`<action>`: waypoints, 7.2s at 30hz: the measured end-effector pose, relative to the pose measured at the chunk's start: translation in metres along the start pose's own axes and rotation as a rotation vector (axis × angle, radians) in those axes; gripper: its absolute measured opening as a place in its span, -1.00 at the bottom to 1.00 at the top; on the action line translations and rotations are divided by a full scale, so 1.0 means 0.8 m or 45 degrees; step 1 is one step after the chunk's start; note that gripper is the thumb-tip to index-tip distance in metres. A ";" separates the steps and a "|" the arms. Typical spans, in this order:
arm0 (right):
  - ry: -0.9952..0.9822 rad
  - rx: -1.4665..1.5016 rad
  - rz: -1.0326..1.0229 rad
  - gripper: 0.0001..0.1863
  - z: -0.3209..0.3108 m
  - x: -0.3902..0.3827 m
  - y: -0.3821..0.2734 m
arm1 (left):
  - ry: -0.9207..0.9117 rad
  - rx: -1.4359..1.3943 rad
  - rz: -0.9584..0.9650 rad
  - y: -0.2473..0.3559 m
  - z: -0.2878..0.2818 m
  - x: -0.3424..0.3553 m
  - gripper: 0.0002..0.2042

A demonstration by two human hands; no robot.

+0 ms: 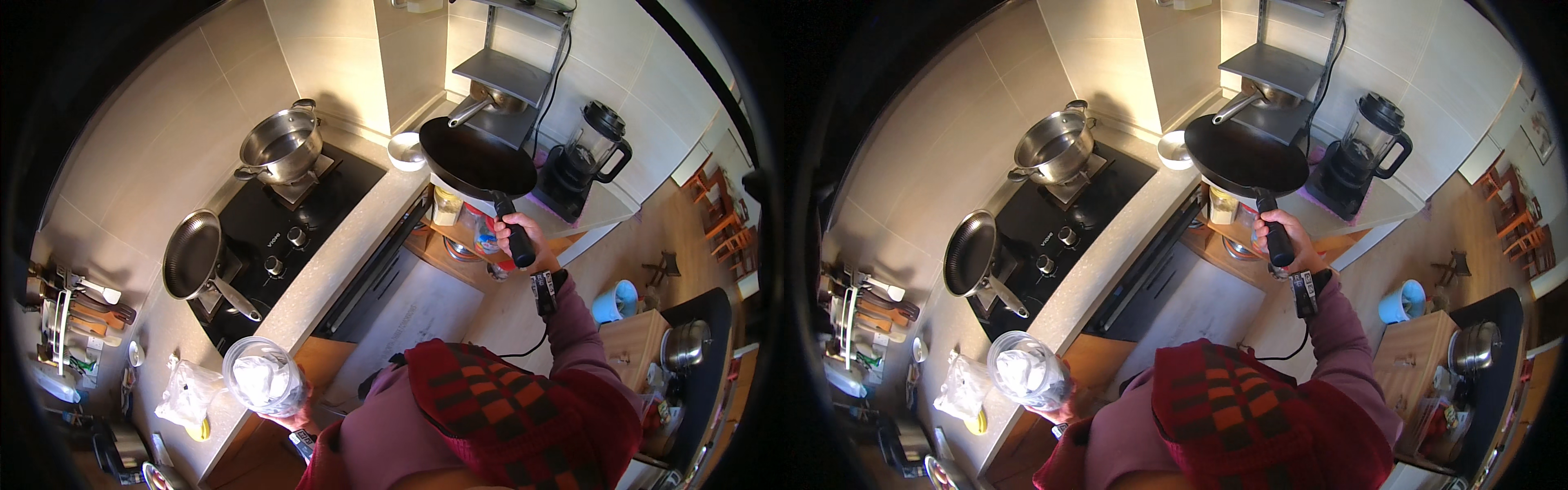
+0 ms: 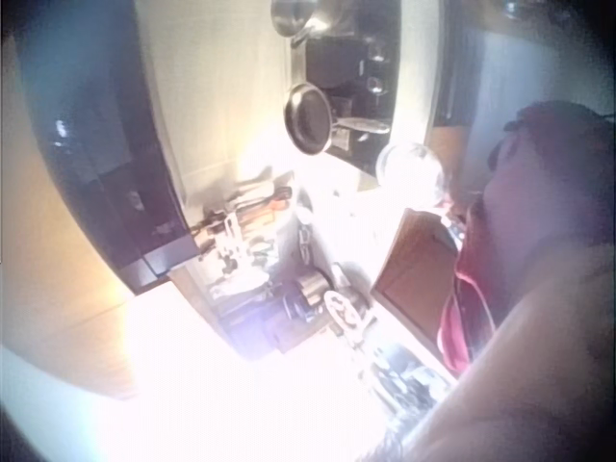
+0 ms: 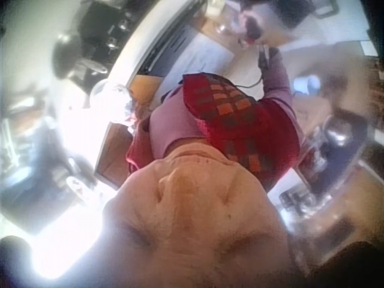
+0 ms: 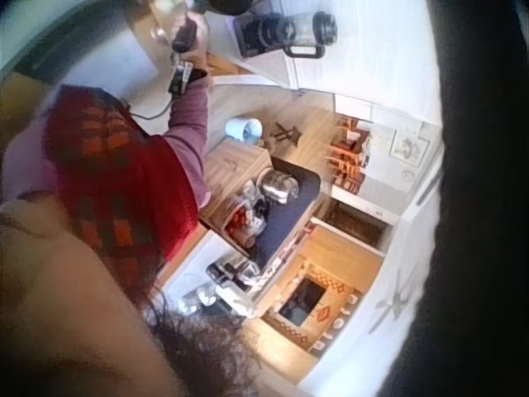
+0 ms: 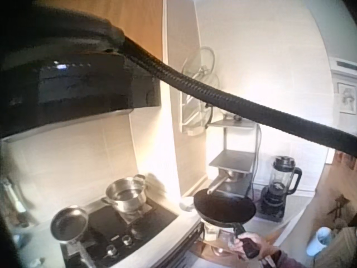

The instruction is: The person retrieves a bag of rice from a drawer, pours it into a bowl, and washes the rice at the sink using a ladle to stir and drain the water. They repeat the rinsing process, then place the bowl on the counter and move a wok and frying pan on the stove.

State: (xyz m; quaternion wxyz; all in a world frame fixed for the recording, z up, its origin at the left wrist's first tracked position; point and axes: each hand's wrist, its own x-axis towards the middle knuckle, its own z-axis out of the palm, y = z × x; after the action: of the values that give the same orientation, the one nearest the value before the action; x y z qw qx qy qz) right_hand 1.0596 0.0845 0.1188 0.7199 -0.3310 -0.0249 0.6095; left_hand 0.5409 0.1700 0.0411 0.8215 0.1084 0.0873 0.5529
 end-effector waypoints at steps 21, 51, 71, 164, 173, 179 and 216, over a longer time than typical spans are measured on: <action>-0.054 -0.420 -0.046 -0.82 -0.111 0.145 -0.085 | -0.104 0.135 0.031 -0.063 0.033 0.037 -0.23; 0.421 -1.031 0.080 -0.59 -0.167 0.177 -0.152 | 0.252 -0.250 0.203 -0.074 -0.043 0.013 -0.21; -1.365 -1.820 -0.302 -0.52 0.310 -0.065 0.403 | 0.266 -0.071 0.398 0.131 -0.096 -0.184 -0.16; -1.736 -1.822 -0.668 -0.38 0.741 -0.047 1.024 | 1.201 2.040 0.901 0.753 -0.116 -0.207 -0.78; -1.757 -2.056 -0.427 -0.61 0.650 -0.057 1.009 | 0.911 1.587 1.095 0.742 -0.107 -0.213 -0.82; -1.687 -1.885 -0.359 -0.55 0.639 -0.076 0.984 | 0.792 1.599 1.106 0.732 -0.112 -0.245 -0.78; -0.874 -2.343 -0.907 -0.85 0.533 0.159 0.805 | 0.076 1.781 0.649 0.644 0.020 -0.236 -0.68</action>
State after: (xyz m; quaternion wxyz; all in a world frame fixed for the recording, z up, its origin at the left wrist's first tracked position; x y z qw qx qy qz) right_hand 0.3502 0.4127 0.0785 0.2823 -0.5341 -0.7788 0.1689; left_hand 0.0161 0.1817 0.2024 0.4045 0.6077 0.4132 0.5443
